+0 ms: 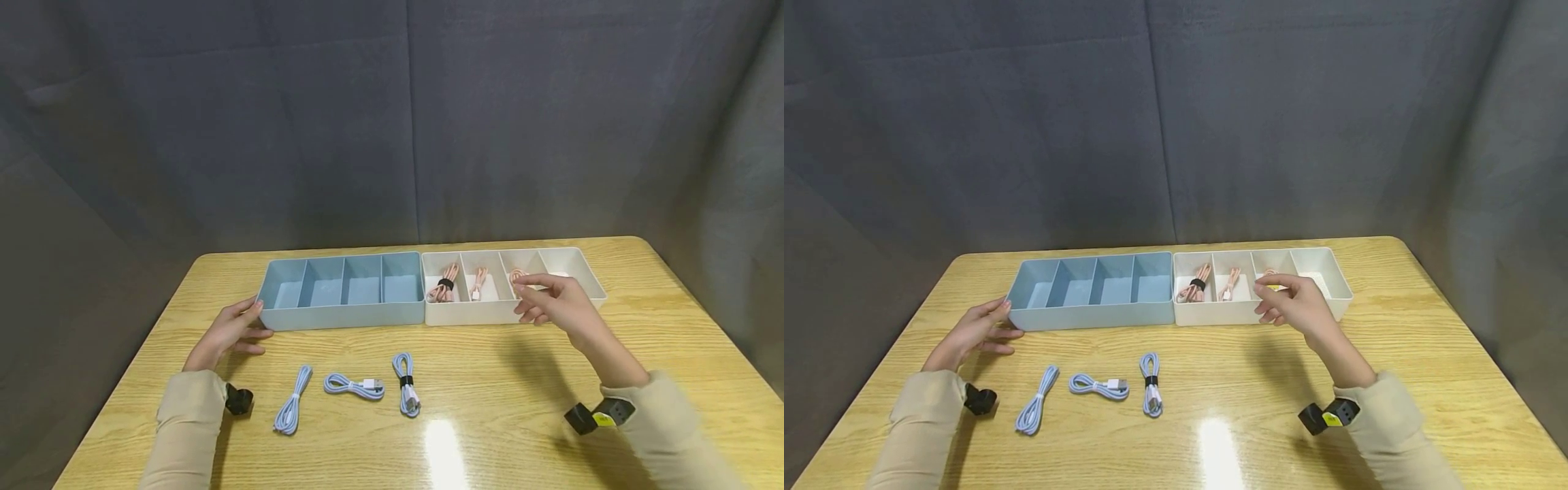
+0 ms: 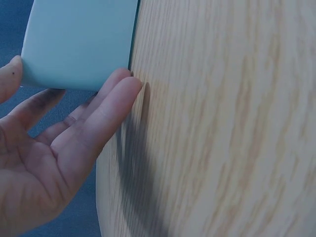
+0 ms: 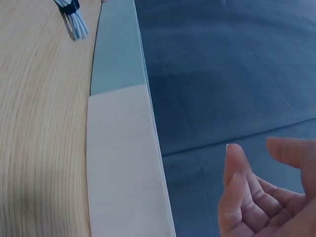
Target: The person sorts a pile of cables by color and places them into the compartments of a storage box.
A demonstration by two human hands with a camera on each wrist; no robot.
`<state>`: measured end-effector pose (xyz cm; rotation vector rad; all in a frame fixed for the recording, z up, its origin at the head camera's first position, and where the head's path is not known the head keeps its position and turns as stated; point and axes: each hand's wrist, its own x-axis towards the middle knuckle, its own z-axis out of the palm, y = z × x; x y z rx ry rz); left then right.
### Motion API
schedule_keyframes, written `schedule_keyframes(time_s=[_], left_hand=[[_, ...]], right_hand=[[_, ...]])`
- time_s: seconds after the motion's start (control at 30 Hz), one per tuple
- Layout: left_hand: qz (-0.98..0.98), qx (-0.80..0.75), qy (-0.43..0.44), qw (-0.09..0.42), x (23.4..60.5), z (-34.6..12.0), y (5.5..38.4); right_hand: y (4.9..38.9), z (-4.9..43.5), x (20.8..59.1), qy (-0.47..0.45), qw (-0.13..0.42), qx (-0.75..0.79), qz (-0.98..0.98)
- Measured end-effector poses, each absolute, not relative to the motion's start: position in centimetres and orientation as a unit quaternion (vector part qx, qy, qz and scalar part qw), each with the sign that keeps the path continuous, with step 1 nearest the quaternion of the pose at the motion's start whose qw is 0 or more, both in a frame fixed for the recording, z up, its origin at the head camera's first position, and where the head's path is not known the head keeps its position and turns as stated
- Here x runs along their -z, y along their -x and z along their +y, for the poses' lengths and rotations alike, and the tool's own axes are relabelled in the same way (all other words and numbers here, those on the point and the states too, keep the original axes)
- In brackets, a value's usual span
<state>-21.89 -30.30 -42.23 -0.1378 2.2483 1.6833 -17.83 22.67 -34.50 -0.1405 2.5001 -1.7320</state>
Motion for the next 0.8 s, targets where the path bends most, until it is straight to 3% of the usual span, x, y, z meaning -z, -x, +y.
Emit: schedule_keyframes(time_s=[0.8], left_hand=[[0.787, -0.594, 0.050, 0.157, 43.6, -31.1, 22.7]], right_hand=[[17.2, 18.3, 37.1, 0.107, 0.102, 0.576, 0.804]])
